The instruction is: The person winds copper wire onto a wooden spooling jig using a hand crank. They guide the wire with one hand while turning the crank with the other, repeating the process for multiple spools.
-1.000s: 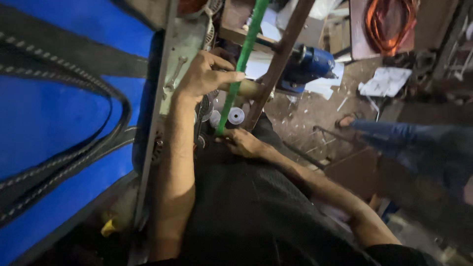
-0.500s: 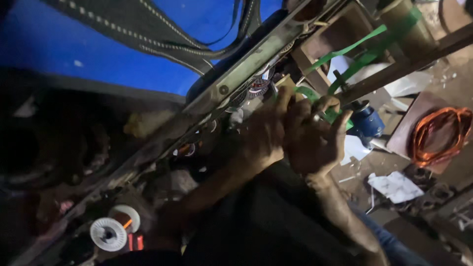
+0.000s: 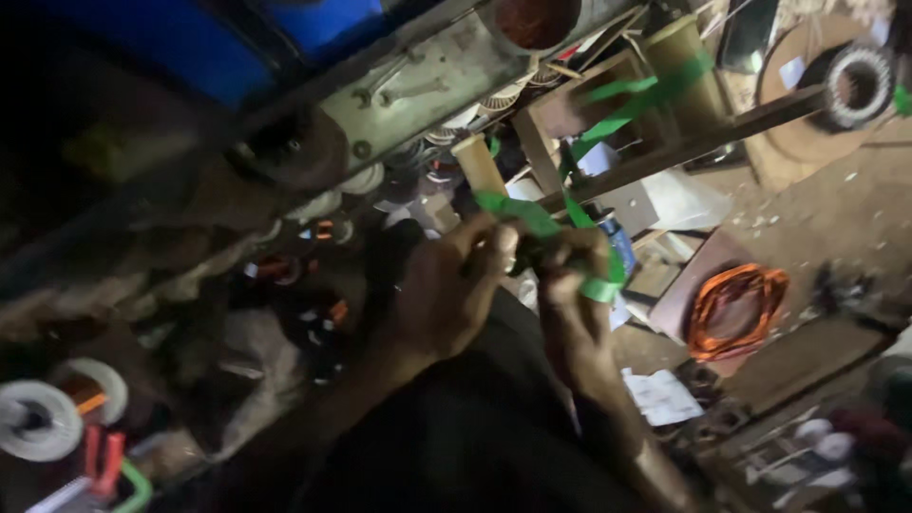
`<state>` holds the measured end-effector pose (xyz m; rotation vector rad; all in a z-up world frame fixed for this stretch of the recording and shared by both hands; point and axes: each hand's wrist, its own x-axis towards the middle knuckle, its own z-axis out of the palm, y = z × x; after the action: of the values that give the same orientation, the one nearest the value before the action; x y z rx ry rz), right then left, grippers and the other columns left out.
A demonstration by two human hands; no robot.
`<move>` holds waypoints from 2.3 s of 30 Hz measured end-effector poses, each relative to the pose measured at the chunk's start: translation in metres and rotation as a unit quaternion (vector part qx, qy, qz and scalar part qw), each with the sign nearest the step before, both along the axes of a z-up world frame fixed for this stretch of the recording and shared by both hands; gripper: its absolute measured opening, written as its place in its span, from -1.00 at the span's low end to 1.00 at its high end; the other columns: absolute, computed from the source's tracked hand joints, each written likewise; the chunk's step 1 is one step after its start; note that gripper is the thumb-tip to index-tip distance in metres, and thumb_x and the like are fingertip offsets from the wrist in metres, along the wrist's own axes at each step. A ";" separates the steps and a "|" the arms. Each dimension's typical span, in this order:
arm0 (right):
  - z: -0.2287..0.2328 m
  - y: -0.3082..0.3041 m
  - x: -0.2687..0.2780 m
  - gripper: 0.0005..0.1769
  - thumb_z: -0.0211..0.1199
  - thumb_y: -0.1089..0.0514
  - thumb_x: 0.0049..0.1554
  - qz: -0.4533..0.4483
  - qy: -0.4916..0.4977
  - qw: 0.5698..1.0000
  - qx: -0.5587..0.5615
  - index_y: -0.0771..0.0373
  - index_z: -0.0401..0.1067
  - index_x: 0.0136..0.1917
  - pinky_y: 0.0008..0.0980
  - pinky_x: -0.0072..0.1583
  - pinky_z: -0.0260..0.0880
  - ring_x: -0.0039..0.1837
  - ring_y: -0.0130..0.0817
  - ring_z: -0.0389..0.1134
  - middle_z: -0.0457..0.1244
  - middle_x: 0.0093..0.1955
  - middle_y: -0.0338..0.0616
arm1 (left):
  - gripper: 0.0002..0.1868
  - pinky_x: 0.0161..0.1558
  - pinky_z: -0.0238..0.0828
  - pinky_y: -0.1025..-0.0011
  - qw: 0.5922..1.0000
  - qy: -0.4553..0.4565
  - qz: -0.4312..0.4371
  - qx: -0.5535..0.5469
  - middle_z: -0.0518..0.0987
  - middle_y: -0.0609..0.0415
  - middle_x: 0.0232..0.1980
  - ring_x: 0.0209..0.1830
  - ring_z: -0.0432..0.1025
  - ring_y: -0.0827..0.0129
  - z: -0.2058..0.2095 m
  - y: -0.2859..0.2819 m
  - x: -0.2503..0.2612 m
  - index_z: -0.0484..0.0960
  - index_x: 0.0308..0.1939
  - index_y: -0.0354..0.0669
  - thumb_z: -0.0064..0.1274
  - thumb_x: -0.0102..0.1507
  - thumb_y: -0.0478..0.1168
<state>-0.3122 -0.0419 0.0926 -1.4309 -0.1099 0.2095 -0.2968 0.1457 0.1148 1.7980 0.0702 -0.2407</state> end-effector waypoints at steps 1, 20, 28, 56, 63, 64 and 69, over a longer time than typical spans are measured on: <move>-0.003 -0.012 0.002 -0.65 -0.02 -0.11 0.49 0.000 -0.006 0.999 0.035 0.21 0.26 0.27 -0.31 0.21 0.33 0.18 -0.28 0.25 0.22 0.20 -0.01 | -0.59 -0.35 0.26 0.32 0.997 0.030 -0.013 0.075 0.43 -0.10 -0.43 -0.47 0.33 0.21 0.003 0.010 -0.006 0.56 -0.21 -0.27 -0.11 0.47 0.02; -0.047 -0.032 -0.020 -0.38 -0.15 -0.23 0.31 0.247 0.140 0.912 -0.295 0.21 0.48 0.30 -0.29 0.08 0.50 0.04 -0.34 0.50 0.46 0.15 -0.13 | -0.42 0.16 0.08 0.13 0.935 -0.051 0.009 0.351 0.38 -0.07 0.11 0.08 0.18 0.14 -0.028 0.237 -0.021 0.37 0.25 -0.09 0.09 0.32 0.17; -0.096 -0.013 -0.055 -0.52 0.06 -0.06 0.31 0.096 0.114 0.911 -0.384 0.30 0.48 0.30 -0.30 0.14 0.43 0.11 -0.36 0.45 0.45 0.08 -0.05 | -0.24 0.42 0.00 0.00 0.952 -0.107 -0.094 0.269 0.35 -0.07 0.32 0.35 0.13 0.06 -0.050 0.244 -0.060 0.32 0.40 -0.01 0.14 0.27 0.27; -0.276 0.039 -0.072 -0.57 0.14 0.01 0.30 0.153 0.220 0.922 -0.278 0.34 0.32 0.30 -0.34 0.03 0.48 0.03 -0.27 0.46 0.40 0.10 0.03 | -0.82 -0.33 0.53 0.36 0.977 0.075 0.135 0.149 0.70 0.11 -0.24 -0.29 0.64 0.34 -0.014 0.348 -0.359 0.68 -0.11 -0.09 0.24 0.24 -0.18; -0.301 -0.080 -0.138 -0.56 0.23 0.06 0.26 -0.027 0.306 0.935 -0.178 0.33 0.27 0.30 -0.29 -0.08 0.43 -0.02 -0.21 0.49 0.41 0.07 0.09 | -0.79 -0.20 0.53 0.34 0.963 0.080 0.141 0.217 0.70 0.09 -0.15 -0.18 0.63 0.31 -0.050 0.278 -0.292 0.68 -0.03 0.00 0.21 0.28 -0.11; -0.308 -0.091 -0.140 -0.52 0.25 0.08 0.23 -0.095 0.312 0.936 -0.135 0.32 0.22 0.31 -0.27 -0.10 0.41 -0.02 -0.18 0.50 0.42 0.08 0.10 | -0.78 -0.18 0.53 0.34 0.964 0.073 0.128 0.221 0.70 0.09 -0.14 -0.16 0.63 0.31 -0.053 0.279 -0.283 0.69 -0.02 0.01 0.21 0.28 -0.10; -0.305 -0.149 -0.110 -0.44 0.15 -0.04 0.32 -0.265 0.237 0.926 -0.126 -0.09 -0.08 0.43 -0.34 -0.05 0.42 -0.02 -0.30 0.46 0.42 0.18 -0.08 | -0.76 -0.09 0.54 0.33 0.972 0.061 0.070 0.214 0.70 0.08 -0.07 -0.09 0.62 0.29 -0.057 0.272 -0.272 0.69 0.04 0.07 0.18 0.31 -0.06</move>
<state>-0.4219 -0.1913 -0.2121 -1.5712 0.7193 0.1183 -0.5688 0.4179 0.0581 2.1934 0.3592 -0.2486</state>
